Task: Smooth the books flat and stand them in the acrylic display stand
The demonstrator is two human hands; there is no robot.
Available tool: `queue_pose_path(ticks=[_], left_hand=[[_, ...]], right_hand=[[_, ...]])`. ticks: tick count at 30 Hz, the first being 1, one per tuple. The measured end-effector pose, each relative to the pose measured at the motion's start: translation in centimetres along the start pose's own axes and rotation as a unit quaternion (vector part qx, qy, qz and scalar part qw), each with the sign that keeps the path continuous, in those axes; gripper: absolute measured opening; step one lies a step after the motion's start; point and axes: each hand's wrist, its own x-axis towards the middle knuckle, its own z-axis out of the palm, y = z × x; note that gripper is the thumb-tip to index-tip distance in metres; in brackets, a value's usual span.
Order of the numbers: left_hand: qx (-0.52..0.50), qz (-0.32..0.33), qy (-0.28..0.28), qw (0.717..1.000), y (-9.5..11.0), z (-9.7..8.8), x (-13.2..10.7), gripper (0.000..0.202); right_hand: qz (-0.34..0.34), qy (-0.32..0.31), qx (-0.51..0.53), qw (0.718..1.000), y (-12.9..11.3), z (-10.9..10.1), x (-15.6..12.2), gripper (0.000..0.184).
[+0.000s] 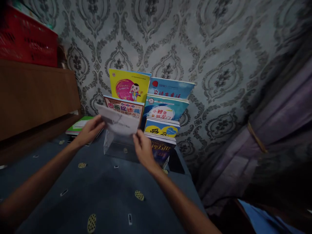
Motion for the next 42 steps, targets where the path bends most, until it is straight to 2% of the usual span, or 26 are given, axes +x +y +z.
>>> queue_pose_path(ticks=[2,4,6,8,14,20,26,35,42], left_hand=[[-0.029,0.044,0.058,0.997,0.2,-0.5,2.7,0.041],[-0.045,0.095,0.091,0.990,-0.1,-0.6,4.9,0.040],[-0.062,0.122,0.102,0.985,-1.0,-0.3,6.2,0.037],[-0.077,0.123,0.105,0.984,-2.2,0.2,6.9,0.033],[-0.097,0.073,0.099,0.988,-5.2,1.4,6.9,0.023],[-0.051,0.045,0.095,0.993,-6.5,2.5,6.4,0.014],[0.010,0.027,0.128,0.991,-6.5,3.4,5.9,0.013],[0.171,-0.035,0.160,0.972,-6.5,3.6,5.4,0.011],[0.151,-0.042,0.177,0.972,-6.2,4.0,5.4,0.011]], right_hand=[[-0.039,0.036,-0.010,0.999,-0.6,-0.4,3.7,0.028],[-0.060,0.066,-0.009,0.996,-0.5,-0.2,6.4,0.025],[-0.075,0.096,-0.004,0.993,0.2,0.3,7.8,0.023],[-0.079,0.113,-0.009,0.990,1.1,0.9,8.2,0.021],[-0.067,0.108,-0.083,0.988,3.3,1.4,7.5,0.027],[-0.089,0.111,-0.101,0.985,3.4,1.8,5.8,0.056],[-0.069,0.121,-0.103,0.985,2.9,4.1,3.3,0.071],[-0.043,0.122,-0.128,0.983,4.4,6.1,2.2,0.071],[-0.040,0.129,-0.158,0.978,4.3,6.2,2.2,0.072]])
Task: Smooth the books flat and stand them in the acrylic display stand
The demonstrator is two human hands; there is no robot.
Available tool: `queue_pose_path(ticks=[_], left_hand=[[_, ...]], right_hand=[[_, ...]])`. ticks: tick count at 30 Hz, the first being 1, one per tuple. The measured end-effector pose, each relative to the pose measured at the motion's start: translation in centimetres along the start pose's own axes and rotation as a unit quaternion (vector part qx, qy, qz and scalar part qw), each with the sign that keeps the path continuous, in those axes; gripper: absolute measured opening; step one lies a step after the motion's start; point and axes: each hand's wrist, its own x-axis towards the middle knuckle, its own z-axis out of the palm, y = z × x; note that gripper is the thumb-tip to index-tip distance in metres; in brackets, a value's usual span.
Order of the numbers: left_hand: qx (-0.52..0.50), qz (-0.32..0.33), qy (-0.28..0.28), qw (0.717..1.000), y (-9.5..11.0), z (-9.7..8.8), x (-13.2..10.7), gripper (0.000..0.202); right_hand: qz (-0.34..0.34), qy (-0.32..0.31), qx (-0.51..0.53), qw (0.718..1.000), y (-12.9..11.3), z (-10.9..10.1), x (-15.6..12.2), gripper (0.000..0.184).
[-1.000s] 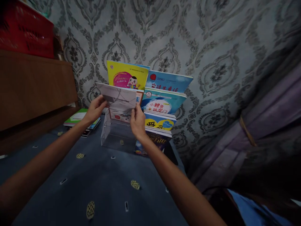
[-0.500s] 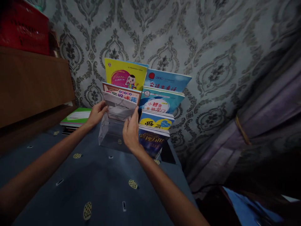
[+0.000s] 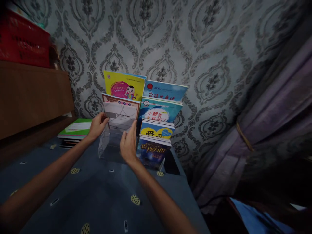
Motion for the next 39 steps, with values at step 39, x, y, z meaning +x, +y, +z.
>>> queue_pose_path(ticks=[39], left_hand=[[-0.066,0.059,-0.073,0.993,-1.2,-0.2,-0.2,0.030]], right_hand=[[0.007,-0.132,0.076,0.988,-1.8,-2.3,-10.1,0.064]])
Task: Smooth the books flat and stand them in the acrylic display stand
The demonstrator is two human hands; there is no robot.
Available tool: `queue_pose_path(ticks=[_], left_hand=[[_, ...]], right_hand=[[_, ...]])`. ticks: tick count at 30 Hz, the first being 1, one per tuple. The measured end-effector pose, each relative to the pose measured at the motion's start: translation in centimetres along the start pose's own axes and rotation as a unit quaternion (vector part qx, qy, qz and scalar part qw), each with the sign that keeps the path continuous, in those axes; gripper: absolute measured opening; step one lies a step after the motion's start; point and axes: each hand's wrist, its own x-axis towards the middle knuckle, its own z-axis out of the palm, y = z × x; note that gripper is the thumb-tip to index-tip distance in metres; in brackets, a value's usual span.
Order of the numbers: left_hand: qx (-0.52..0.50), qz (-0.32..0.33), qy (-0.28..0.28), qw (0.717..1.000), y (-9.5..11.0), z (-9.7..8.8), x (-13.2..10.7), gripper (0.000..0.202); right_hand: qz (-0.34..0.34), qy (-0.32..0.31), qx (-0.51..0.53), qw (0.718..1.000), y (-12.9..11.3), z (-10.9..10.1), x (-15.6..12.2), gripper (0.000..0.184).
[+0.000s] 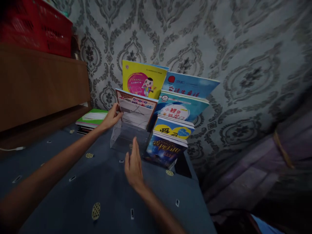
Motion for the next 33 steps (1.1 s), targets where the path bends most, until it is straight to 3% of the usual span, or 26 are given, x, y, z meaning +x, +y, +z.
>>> queue_pose_path(ticks=[5,8,9,12,17,21,25,33], left_hand=[[0.008,0.007,0.015,1.000,-2.1,-1.4,-1.6,0.049],[0.161,-0.078,0.005,0.984,-5.0,-3.8,-2.9,0.044],[0.237,-0.121,-0.021,0.964,-6.1,-4.7,-3.3,0.044],[0.314,-0.183,-0.080,0.928,-9.1,-7.3,-4.5,0.050],[0.368,-0.214,-0.211,0.880,-11.8,-9.7,-6.0,0.068],[0.409,-0.200,-0.270,0.848,-12.2,-10.5,-6.9,0.069],[0.446,-0.175,-0.296,0.826,-11.4,-10.9,-7.4,0.052],[0.492,-0.137,-0.313,0.801,-7.4,-10.2,-8.1,0.044]], right_hand=[[0.033,-0.057,0.019,0.998,0.8,0.8,-4.7,0.064],[0.074,-0.082,0.037,0.993,1.5,0.8,-7.3,0.063],[0.090,-0.088,0.043,0.991,1.8,0.8,-8.2,0.062],[0.133,-0.098,0.059,0.984,2.6,1.0,-10.1,0.061],[0.172,-0.095,0.078,0.977,3.4,1.1,-10.8,0.059],[0.183,-0.093,0.088,0.975,3.2,1.0,-10.6,0.060],[0.188,-0.084,0.093,0.974,3.1,1.1,-10.6,0.059],[0.166,-0.079,0.088,0.979,3.6,1.3,-10.7,0.056]])
